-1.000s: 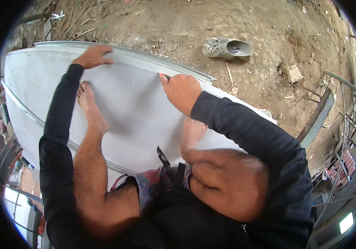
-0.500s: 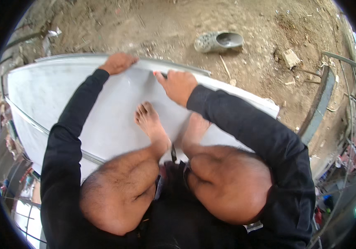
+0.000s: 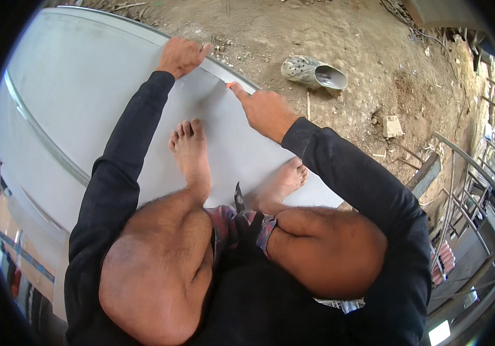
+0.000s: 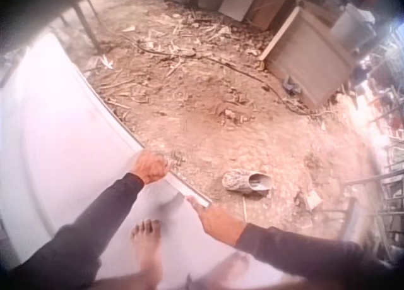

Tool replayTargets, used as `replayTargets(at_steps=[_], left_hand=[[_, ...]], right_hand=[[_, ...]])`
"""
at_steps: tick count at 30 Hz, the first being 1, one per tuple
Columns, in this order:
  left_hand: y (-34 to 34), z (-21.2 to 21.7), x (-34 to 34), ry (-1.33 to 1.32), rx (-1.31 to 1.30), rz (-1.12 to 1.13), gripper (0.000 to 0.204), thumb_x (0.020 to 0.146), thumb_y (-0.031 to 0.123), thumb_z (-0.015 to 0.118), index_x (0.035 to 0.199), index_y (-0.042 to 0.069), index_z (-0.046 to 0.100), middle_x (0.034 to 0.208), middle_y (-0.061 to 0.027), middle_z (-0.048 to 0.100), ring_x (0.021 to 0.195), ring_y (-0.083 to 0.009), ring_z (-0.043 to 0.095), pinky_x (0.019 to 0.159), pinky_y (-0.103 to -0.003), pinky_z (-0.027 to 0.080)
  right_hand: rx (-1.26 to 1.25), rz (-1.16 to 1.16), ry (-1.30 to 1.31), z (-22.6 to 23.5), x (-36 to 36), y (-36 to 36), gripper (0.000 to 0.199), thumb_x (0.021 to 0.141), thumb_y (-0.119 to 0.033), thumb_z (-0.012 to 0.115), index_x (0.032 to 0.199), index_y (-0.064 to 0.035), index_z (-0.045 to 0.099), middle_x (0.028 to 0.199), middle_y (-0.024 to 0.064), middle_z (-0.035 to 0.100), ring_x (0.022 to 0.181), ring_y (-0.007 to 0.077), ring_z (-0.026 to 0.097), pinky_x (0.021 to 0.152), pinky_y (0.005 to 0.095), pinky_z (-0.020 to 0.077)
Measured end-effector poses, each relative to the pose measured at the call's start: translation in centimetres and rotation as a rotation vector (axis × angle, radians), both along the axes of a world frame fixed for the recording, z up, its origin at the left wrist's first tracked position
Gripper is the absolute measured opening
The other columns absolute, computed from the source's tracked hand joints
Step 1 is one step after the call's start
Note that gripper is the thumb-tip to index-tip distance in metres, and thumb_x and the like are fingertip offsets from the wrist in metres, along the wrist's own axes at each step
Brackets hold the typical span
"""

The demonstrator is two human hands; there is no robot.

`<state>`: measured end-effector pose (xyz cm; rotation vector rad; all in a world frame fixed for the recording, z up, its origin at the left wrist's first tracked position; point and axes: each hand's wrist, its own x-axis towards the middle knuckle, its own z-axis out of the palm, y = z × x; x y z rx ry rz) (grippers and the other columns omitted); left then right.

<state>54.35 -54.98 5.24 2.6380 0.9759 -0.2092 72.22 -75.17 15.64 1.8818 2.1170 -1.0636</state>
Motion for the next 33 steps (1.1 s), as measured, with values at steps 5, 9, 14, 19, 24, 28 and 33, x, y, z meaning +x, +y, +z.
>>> replayTargets(at_steps=[5,9,14,19,24,28,33], left_hand=[[0.0,-0.5,-0.5,0.048,0.0,0.015,0.064,0.1,0.048,0.04,0.068,0.001,0.069,0.071,-0.0197,0.068,0.075,-0.0382,0.064,0.081,-0.046,0.045],[-0.3,0.1,-0.3,0.065,0.015,0.0,0.065,0.1,0.048,0.041,0.066,0.001,0.069,0.07,-0.0192,0.067,0.074,-0.038,0.063,0.077,-0.046,0.045],[-0.5,-0.2,0.1,-0.011,0.025,0.0,0.062,0.099,0.047,0.044,0.063,0.003,0.068,0.068,-0.0186,0.067,0.071,-0.0382,0.063,0.073,-0.047,0.045],[-0.6,-0.1,0.8,0.0,0.034,-0.014,0.057,0.098,0.045,0.044,0.067,0.007,0.071,0.068,-0.0176,0.067,0.071,-0.0354,0.064,0.077,-0.045,0.046],[0.2,0.4,-0.6,0.127,0.034,0.017,0.057,0.098,0.048,0.043,0.07,0.007,0.071,0.071,-0.0172,0.068,0.074,-0.035,0.064,0.08,-0.045,0.045],[-0.7,0.5,0.4,-0.065,0.03,0.008,0.058,0.097,0.047,0.049,0.063,0.003,0.067,0.064,-0.0204,0.063,0.066,-0.0413,0.06,0.07,-0.049,0.046],[-0.2,0.0,0.5,-0.021,0.063,-0.007,0.058,0.097,0.046,0.05,0.059,0.003,0.064,0.063,-0.0197,0.063,0.066,-0.0415,0.06,0.07,-0.049,0.045]], right_hand=[[0.073,0.005,-0.059,2.3,-0.2,-2.9,0.058,0.089,-0.006,0.052,0.146,-0.0047,0.04,0.07,0.0159,0.065,0.062,0.0347,0.067,0.054,0.0464,0.0534],[0.002,0.003,-0.059,4.0,1.4,-4.4,0.058,0.088,-0.006,0.052,0.145,-0.0036,0.04,0.069,0.0148,0.064,0.062,0.032,0.067,0.053,0.0446,0.0533],[0.035,0.006,-0.042,2.4,1.6,-4.0,0.057,0.089,-0.006,0.05,0.145,-0.0037,0.04,0.068,0.0143,0.064,0.062,0.0324,0.067,0.054,0.0445,0.0539],[0.065,-0.046,-0.016,0.5,0.8,-2.0,0.051,0.091,-0.009,0.05,0.142,-0.0044,0.045,0.069,0.0147,0.066,0.064,0.032,0.068,0.053,0.044,0.0542],[0.002,-0.02,-0.028,3.0,1.6,-3.2,0.05,0.091,-0.01,0.051,0.141,-0.0059,0.048,0.066,0.0133,0.065,0.061,0.0317,0.068,0.052,0.043,0.0544],[-0.06,0.013,-0.094,4.0,2.1,-4.3,0.053,0.09,-0.009,0.051,0.142,-0.0058,0.046,0.068,0.014,0.065,0.063,0.0322,0.067,0.054,0.0436,0.0548],[0.01,-0.052,-0.015,0.0,2.1,-2.9,0.051,0.09,-0.009,0.05,0.141,-0.0062,0.046,0.069,0.0149,0.066,0.065,0.033,0.068,0.053,0.0448,0.0544]])
